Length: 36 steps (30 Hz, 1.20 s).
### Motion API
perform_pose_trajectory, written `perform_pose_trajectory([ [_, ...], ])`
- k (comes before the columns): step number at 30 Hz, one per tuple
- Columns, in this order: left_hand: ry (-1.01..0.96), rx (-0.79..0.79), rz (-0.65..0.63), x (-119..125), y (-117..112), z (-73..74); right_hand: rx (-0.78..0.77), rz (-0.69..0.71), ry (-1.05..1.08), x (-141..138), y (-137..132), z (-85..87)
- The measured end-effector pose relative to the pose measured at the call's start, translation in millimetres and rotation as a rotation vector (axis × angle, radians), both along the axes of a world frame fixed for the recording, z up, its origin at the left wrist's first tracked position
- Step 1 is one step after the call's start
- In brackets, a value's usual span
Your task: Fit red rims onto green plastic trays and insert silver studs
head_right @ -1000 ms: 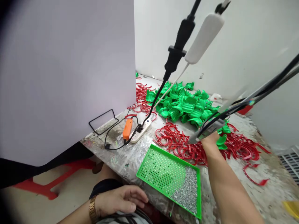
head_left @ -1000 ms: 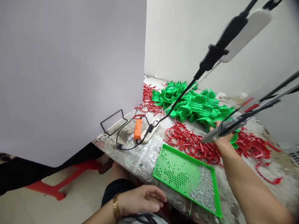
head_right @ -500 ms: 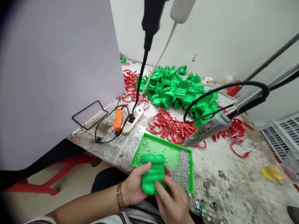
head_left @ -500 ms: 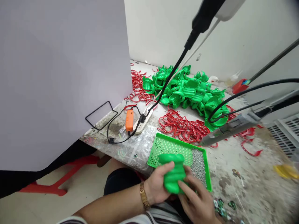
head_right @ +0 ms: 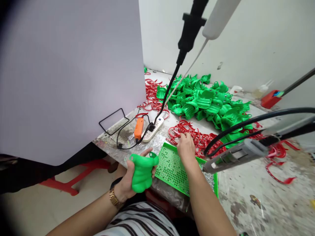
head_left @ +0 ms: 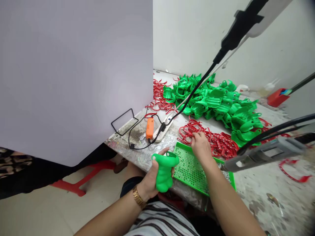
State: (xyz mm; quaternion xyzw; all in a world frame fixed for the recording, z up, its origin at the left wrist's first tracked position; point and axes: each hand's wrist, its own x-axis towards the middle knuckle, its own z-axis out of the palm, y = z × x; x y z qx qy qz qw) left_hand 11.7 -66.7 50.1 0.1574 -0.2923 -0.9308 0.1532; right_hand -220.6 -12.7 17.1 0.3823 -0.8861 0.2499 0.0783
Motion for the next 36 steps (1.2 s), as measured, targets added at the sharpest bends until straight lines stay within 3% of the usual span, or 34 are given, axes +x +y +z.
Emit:
perform_pose_trajectory([
  [5, -0.071, 0.020, -0.027, 2.6, -1.1, -0.3, 0.112, 0.072, -0.041, -21.1, -9.4, -5.6],
  [8, -0.084, 0.103, -0.080, 2.6, -0.9, 0.4, 0.061, 0.092, -0.032, -25.8, -5.4, -0.3],
  [12, -0.136, 0.135, -0.079, 1.1, -0.4, 2.9, -0.211, 0.065, 0.030, -22.1, 6.3, 15.4],
  [18, -0.222, 0.102, -0.012, -11.7, 5.1, 6.4, -0.783, -0.073, -0.011, 4.3, 21.3, 36.1],
  [21, -0.285, 0.096, 0.095, -19.2, 11.2, 6.7, -1.008, -0.142, -0.119, 31.0, 30.1, 47.6],
  [23, -0.276, 0.041, 0.159, -22.9, 15.6, 7.4, -1.078, -0.101, -0.263, 52.4, 38.8, 55.2],
  [27, -0.227, -0.032, 0.152, -26.3, 18.8, 10.3, -1.027, 0.199, -0.715, 89.1, 59.5, 59.7],
  [29, -0.241, -0.025, 0.117, -25.7, 16.0, 11.3, -0.937, 0.258, -0.824, 100.6, 66.7, 55.0],
  [32, -0.184, 0.025, 0.097, -23.3, 10.3, 10.6, -0.970, 0.085, -0.811, 114.0, 67.9, 44.5],
  [36, 0.180, -0.084, 0.040, -23.1, 10.7, 6.6, -1.127, -0.132, -0.795, 134.6, 56.5, 40.4],
])
